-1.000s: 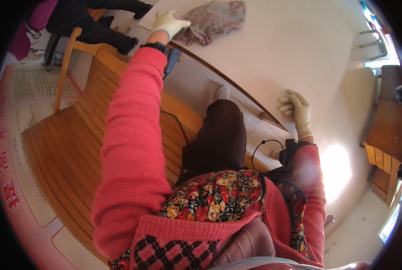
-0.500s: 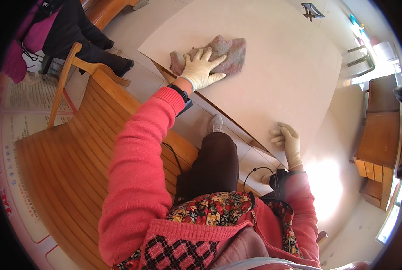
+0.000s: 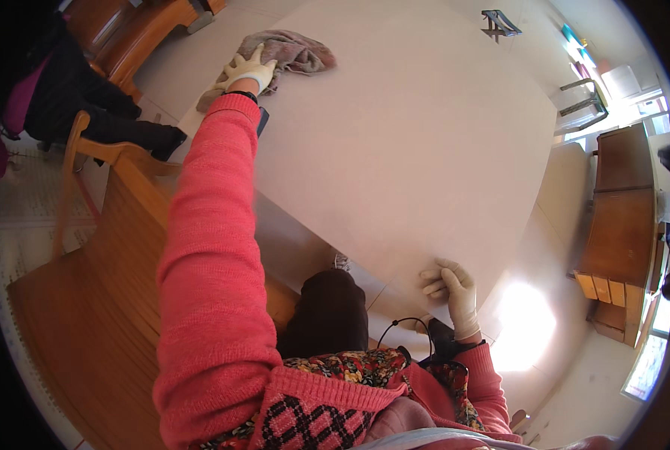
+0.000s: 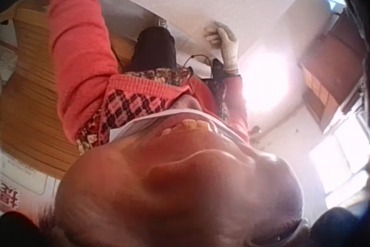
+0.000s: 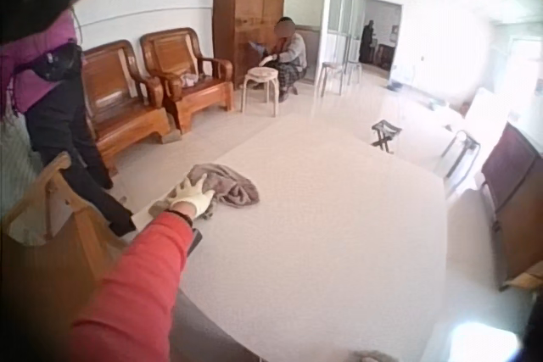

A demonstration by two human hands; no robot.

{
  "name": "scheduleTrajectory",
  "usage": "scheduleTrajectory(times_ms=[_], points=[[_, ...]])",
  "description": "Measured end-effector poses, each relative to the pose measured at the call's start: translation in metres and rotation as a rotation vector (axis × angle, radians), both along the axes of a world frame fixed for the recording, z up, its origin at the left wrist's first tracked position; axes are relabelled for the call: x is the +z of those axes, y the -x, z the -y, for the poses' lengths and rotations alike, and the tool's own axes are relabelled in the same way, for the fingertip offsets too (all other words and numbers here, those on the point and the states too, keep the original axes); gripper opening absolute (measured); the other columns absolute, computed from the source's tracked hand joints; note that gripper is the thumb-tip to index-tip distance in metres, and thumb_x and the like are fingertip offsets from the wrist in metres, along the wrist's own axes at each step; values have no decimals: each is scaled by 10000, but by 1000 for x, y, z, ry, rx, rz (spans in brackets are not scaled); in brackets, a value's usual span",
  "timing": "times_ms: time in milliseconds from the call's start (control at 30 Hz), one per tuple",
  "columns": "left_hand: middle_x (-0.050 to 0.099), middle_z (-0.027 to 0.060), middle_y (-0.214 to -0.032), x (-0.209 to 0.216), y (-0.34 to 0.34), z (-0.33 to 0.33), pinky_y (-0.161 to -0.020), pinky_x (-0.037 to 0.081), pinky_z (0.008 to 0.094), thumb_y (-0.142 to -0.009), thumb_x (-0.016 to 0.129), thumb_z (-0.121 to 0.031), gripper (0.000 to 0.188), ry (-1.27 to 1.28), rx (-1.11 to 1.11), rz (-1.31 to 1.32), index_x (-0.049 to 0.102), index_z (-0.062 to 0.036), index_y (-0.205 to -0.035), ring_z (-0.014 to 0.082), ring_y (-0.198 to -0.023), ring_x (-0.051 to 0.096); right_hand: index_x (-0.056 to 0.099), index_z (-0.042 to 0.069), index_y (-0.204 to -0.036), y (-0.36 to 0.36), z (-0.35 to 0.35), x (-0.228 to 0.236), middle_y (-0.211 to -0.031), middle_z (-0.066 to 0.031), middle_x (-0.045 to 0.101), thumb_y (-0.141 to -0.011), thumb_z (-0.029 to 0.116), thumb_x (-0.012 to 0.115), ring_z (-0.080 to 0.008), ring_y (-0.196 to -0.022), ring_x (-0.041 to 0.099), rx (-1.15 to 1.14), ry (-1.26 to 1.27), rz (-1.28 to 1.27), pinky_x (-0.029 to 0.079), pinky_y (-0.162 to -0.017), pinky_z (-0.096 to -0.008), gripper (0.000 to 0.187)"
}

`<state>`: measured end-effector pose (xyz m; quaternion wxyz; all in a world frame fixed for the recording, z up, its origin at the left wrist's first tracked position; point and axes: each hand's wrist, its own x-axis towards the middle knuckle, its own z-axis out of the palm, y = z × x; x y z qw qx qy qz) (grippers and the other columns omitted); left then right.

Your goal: The person wipes the surface of a light-colored table with a cloth held in gloved hands. They move the cloth across the tabletop in repeated strokes, covering different areas of the surface.

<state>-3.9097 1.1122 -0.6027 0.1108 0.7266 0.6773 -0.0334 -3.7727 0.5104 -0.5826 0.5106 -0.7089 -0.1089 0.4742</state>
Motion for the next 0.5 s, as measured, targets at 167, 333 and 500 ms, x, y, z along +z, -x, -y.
scheduleTrajectory(times_ms=[167, 333, 500], points=[[158, 46, -1783, -11, -52, -45, -1211, 140, 779, -1005, 456, -722, 740, 3, 29, 1, 172, -540, -1664, 381, -1620, 159, 612, -70, -1362, -1, 3, -2, -1098, -190, 789, -1096, 101, 494, -177, -785, 763, 13, 33, 10, 571, -656, -240, 338], [141, 52, -1790, -10, -101, -39, -1222, 144, 764, -1005, 436, -716, 764, -9, -202, 7, 160, -494, -1681, 369, -1629, 148, 615, -66, -1364, -4, 3, -1, -1114, -182, 789, -1094, 103, 494, -171, -772, 762, 9, 94, 2, 568, -634, -231, 341], [197, 68, -1776, -4, -150, 49, -1220, 96, 789, -1005, 468, -681, 730, -14, -675, 71, 257, -464, -1669, 354, -1635, 140, 617, -70, -1356, -4, 3, 3, -1088, -176, 792, -1092, 100, 490, -164, -744, 753, 13, 98, -7, 564, -625, -228, 339]])
